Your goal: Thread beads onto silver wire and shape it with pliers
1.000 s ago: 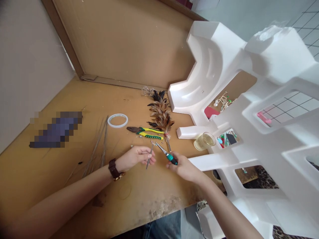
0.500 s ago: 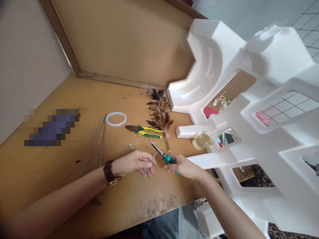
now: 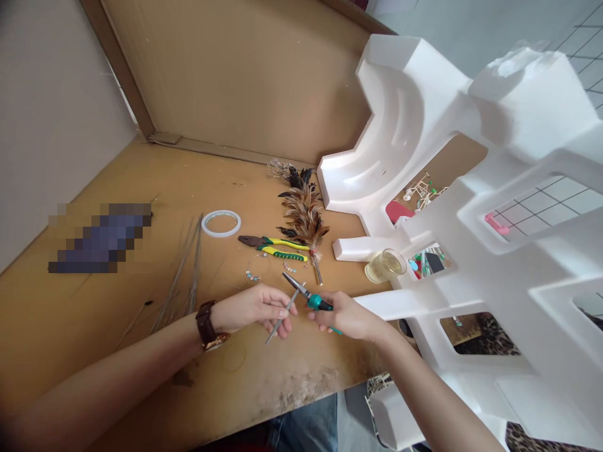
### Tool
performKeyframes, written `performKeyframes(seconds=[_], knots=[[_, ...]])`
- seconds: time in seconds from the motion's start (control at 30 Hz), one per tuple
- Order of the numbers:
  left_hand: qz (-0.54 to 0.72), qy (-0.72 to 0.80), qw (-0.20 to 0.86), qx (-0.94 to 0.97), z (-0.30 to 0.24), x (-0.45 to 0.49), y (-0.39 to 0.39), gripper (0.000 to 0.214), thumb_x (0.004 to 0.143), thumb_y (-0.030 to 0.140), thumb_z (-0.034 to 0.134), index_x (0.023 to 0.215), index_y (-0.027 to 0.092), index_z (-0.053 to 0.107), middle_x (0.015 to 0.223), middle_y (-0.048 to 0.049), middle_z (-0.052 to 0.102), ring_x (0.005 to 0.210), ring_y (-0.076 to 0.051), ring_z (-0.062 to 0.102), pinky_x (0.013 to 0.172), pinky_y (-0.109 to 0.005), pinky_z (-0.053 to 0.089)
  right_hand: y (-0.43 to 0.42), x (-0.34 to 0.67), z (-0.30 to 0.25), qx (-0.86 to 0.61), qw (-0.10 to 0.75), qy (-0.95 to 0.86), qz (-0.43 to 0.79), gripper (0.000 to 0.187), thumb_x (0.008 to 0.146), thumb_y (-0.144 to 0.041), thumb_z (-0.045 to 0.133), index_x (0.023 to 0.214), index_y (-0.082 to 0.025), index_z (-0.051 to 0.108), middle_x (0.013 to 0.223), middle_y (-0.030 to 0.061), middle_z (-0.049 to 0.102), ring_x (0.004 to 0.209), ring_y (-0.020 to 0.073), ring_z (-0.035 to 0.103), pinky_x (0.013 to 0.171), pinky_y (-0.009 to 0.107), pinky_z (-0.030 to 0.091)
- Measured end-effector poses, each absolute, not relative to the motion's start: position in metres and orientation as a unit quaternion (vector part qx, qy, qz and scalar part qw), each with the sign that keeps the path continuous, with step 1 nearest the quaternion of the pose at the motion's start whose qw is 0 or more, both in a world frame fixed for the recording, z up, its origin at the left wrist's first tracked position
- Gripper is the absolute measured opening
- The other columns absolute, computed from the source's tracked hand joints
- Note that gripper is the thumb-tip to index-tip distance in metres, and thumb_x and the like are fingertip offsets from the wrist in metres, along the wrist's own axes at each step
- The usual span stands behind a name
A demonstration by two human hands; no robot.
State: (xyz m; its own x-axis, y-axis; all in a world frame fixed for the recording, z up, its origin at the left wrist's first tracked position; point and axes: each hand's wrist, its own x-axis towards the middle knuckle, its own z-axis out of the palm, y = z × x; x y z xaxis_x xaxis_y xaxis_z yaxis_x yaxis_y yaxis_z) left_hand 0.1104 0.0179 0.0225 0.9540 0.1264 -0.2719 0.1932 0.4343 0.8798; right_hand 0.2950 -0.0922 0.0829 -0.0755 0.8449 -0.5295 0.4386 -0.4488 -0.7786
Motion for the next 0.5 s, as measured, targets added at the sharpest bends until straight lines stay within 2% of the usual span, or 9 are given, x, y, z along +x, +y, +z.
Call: performKeyframes(seconds=[0.27, 0.5], knots=[[-0.027, 0.138, 0.83, 0.54, 0.021, 0.109, 0.02, 0.027, 0.072, 0.037, 0.063, 0.085, 0.014, 0.061, 0.073, -0.0067, 0.068, 0.066, -0.016, 0.065, 0.057, -0.024, 0.045, -0.096, 0.294, 0.078, -0.692, 0.152, -0.513, 0.485, 0.016, 0.077, -0.031, 0.051, 0.074, -0.016, 0.054, 0.059, -0.0025, 0.05, 0.05, 0.0105, 0.045, 0.048, 0.022, 0.036], [-0.044, 0.135, 0.817, 0.559, 0.02, 0.11, 0.019, 0.026, 0.073, 0.038, 0.061, 0.083, 0.013, 0.061, 0.07, -0.0053, 0.067, 0.063, -0.015, 0.064, 0.055, -0.023, 0.044, -0.095, 0.29, 0.073, -0.739, 0.087, -0.558, 0.367, 0.007, 0.073, -0.024, 0.054, 0.076, -0.018, 0.056, 0.06, -0.003, 0.051, 0.056, 0.0116, 0.044, 0.053, 0.022, 0.033]])
